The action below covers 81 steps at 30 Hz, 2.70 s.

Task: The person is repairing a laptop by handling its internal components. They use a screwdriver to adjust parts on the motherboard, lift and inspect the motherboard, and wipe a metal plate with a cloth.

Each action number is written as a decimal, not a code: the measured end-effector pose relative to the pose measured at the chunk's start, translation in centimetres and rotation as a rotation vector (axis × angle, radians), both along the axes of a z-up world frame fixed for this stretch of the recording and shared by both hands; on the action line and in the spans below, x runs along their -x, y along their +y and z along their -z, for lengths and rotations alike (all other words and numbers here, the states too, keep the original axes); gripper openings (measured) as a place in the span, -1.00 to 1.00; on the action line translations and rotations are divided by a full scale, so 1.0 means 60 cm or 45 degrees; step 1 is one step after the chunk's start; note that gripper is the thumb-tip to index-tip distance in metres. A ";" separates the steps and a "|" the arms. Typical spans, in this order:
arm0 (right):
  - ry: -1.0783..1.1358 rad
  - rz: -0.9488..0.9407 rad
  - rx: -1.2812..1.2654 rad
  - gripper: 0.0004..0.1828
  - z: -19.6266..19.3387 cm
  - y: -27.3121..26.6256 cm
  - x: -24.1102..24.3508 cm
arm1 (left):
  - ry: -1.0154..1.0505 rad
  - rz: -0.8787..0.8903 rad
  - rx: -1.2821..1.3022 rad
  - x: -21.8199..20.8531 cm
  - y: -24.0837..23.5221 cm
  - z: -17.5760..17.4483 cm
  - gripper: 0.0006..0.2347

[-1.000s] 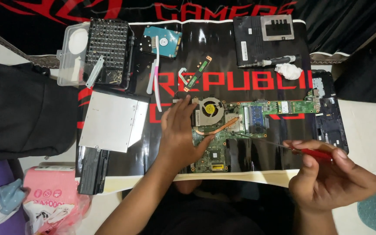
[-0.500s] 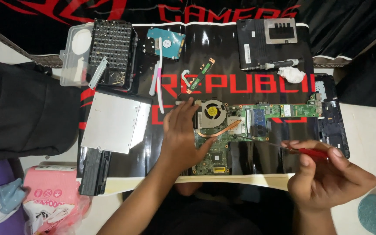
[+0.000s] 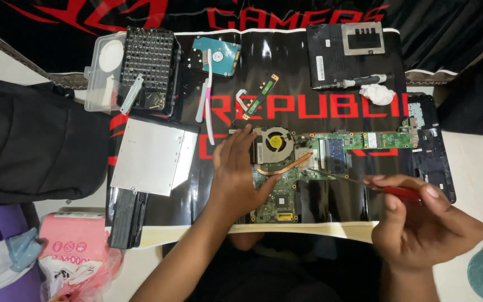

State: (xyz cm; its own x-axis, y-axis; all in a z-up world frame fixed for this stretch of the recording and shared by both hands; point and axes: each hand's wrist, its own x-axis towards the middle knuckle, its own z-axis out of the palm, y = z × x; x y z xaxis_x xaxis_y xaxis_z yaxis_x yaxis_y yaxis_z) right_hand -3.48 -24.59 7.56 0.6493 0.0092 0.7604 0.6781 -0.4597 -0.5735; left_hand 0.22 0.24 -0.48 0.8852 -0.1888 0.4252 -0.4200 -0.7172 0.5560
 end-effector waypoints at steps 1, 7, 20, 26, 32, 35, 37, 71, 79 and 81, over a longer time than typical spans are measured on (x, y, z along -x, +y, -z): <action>-0.001 0.003 0.000 -0.55 0.001 0.000 0.001 | -0.001 0.003 0.000 -0.001 0.000 0.000 -0.30; 0.032 0.051 0.023 -0.58 0.007 0.000 0.009 | -0.014 0.003 0.007 0.001 0.000 0.000 -0.29; 0.220 -0.124 0.027 -0.54 -0.008 -0.012 -0.002 | 0.133 0.016 0.030 -0.002 -0.001 -0.008 -0.26; 0.378 -0.065 0.179 -0.62 -0.030 -0.003 -0.014 | 0.198 0.002 0.024 0.000 0.000 -0.010 -0.25; 0.237 0.087 0.372 -0.60 -0.027 0.004 -0.020 | 0.137 0.009 0.044 0.000 0.001 -0.003 -0.26; 0.233 0.070 0.385 -0.69 -0.014 -0.005 -0.024 | 0.138 0.008 0.052 0.000 0.002 -0.003 -0.27; 0.129 -0.037 0.368 -0.57 -0.007 -0.008 -0.025 | 0.133 0.008 0.047 0.000 0.003 0.000 -0.26; 0.010 -0.063 0.160 -0.49 -0.029 0.021 -0.019 | 0.210 -0.048 0.002 0.004 0.004 -0.005 -0.32; -0.036 0.000 0.137 -0.46 -0.022 0.017 -0.012 | 0.194 -0.136 0.051 0.008 0.008 0.001 -0.28; 0.038 -0.062 0.088 -0.45 -0.038 0.029 -0.012 | 0.216 -0.146 0.093 0.010 0.006 -0.009 -0.32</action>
